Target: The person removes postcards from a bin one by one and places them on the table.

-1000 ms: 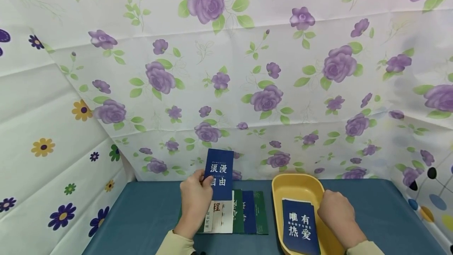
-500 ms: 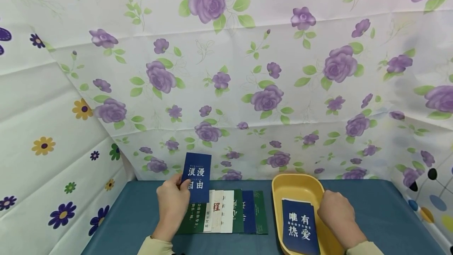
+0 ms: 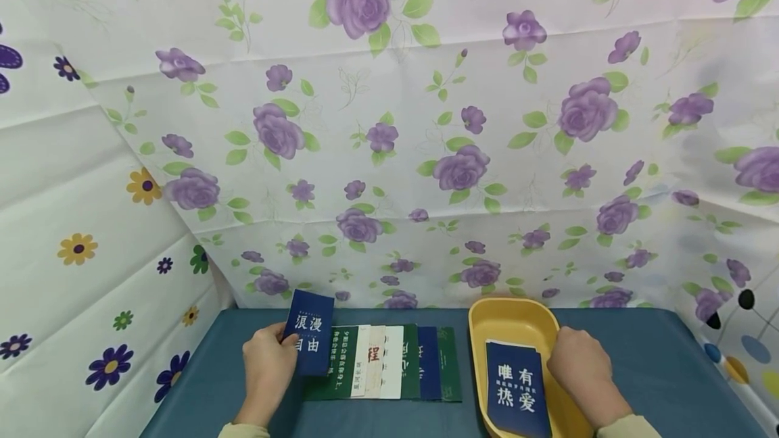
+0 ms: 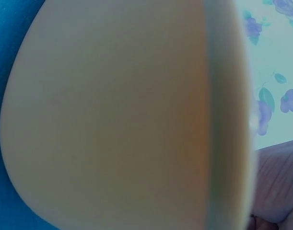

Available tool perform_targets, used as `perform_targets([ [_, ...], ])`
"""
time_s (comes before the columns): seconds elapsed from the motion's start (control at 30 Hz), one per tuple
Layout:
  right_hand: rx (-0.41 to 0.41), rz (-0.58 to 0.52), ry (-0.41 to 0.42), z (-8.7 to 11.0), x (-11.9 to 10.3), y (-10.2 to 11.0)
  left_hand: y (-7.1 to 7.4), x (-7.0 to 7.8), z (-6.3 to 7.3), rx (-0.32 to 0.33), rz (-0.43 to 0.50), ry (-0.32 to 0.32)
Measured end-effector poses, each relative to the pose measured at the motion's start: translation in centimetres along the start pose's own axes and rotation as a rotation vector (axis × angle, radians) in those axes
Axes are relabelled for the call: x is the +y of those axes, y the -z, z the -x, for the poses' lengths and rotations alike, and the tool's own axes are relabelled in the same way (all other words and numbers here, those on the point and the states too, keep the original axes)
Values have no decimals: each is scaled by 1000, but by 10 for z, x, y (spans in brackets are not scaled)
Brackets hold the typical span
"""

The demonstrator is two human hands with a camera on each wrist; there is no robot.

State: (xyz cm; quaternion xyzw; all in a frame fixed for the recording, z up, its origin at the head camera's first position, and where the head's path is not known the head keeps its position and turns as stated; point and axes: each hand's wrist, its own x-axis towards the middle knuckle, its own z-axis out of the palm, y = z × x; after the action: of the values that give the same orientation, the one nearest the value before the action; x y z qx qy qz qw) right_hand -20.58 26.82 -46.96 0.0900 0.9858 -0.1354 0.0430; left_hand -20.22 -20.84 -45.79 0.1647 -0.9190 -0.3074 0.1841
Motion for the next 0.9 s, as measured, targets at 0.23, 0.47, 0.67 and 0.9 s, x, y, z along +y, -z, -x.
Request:
perform_targets([
  [0.23,8,-3,0,-1,0,-1,-10,-21,1,-82,-32,71],
  [0.47,-3,0,-10,0,0,-1,-19,-29,3,-163,-32,79],
  [0.67,-14,-6,-11,1,-2,1,-27,-28,4,-177,-39,77],
  [0.9,-27,-8,-20,2,-2,2,-35,-29,6,-160,-47,94],
])
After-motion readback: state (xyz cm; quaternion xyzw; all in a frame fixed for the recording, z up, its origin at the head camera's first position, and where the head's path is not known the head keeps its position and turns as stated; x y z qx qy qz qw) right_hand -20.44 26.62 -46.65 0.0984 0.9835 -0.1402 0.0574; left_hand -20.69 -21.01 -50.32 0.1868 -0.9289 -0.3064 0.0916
